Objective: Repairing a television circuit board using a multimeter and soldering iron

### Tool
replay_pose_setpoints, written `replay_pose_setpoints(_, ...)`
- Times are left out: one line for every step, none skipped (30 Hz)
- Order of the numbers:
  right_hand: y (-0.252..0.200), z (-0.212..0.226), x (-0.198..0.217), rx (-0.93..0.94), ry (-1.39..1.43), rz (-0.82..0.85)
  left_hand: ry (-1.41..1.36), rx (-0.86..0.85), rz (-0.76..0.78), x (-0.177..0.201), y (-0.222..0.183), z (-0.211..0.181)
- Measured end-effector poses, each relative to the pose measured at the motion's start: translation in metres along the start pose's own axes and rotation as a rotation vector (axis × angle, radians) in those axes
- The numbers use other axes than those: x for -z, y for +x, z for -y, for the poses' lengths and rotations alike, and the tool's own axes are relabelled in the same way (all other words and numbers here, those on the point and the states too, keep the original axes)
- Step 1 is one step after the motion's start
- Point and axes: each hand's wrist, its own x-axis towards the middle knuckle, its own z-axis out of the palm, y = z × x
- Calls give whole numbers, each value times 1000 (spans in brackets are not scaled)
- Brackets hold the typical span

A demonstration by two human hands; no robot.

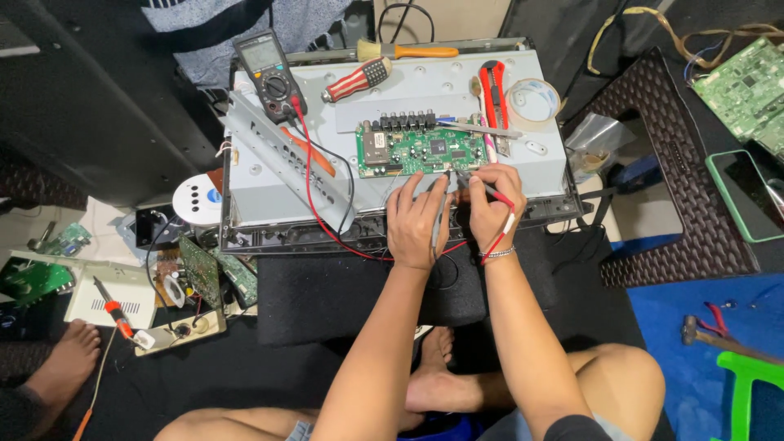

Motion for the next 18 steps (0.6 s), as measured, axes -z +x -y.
replay_pose_setpoints(-1, -2, 0, -1, 0, -2, -1, -2, 1, 0, -1, -1)
replay_pose_setpoints(-2, -4, 1, -10, -4, -13, 1, 3, 4, 0, -1, -1)
replay_pose_setpoints(-2, -5, -1, -16, -4, -23, 6, 7, 3, 0, -1, -1)
replay_pose_setpoints(-1, -3, -1, -14, 0, -24, 8, 5, 0, 0, 0, 0)
replay_pose_setpoints(-1, -2, 0, -3, -4, -8, 5, 9, 0, -1, -1, 0)
replay_pose_setpoints(-1, -1, 1, 8, -7, 8, 1, 12, -1, -2, -1, 0)
replay_pose_setpoints(-1, -1, 1, 9, -8, 7, -1, 12, -2, -2, -1, 0)
replay_pose_setpoints(-1, -2, 1, 8, -11, -2, -1, 10, 3, -1, -1, -1)
replay_pose_setpoints(-2, -1, 0, 6, -11, -12, 0, 6, 9, 0, -1, 0)
replay_pose_setpoints(-2, 0, 1, 7, -11, -13, 0, 5, 8, 0, -1, -1)
replay_pose_setpoints(-2, 2, 0, 4, -16, -29, -6, 12, 13, 0, 0, -1)
replay_pose_setpoints(-2, 3, 0, 1, -21, -46, -12, 18, 18, 1, 0, -1)
replay_pose_setpoints(-1, 5, 0, 3, -20, -46, -12, 18, 15, 1, 1, 0)
replay_pose_setpoints(0, 6, -1, 19, -13, -26, -6, 14, 12, 0, 1, 1)
replay_pose_setpoints(0, 6, 1, 31, -9, -6, -3, 11, 13, 0, -1, 0)
replay_pose_setpoints(-1, 5, 1, 31, -13, -7, -6, 11, 14, -1, -1, 0)
replay_pose_setpoints(-2, 4, 0, 26, -8, -25, -2, 9, 13, 0, -1, 0)
replay_pose_setpoints(-3, 3, -1, 22, -3, -44, 2, 6, 12, 0, -1, 0)
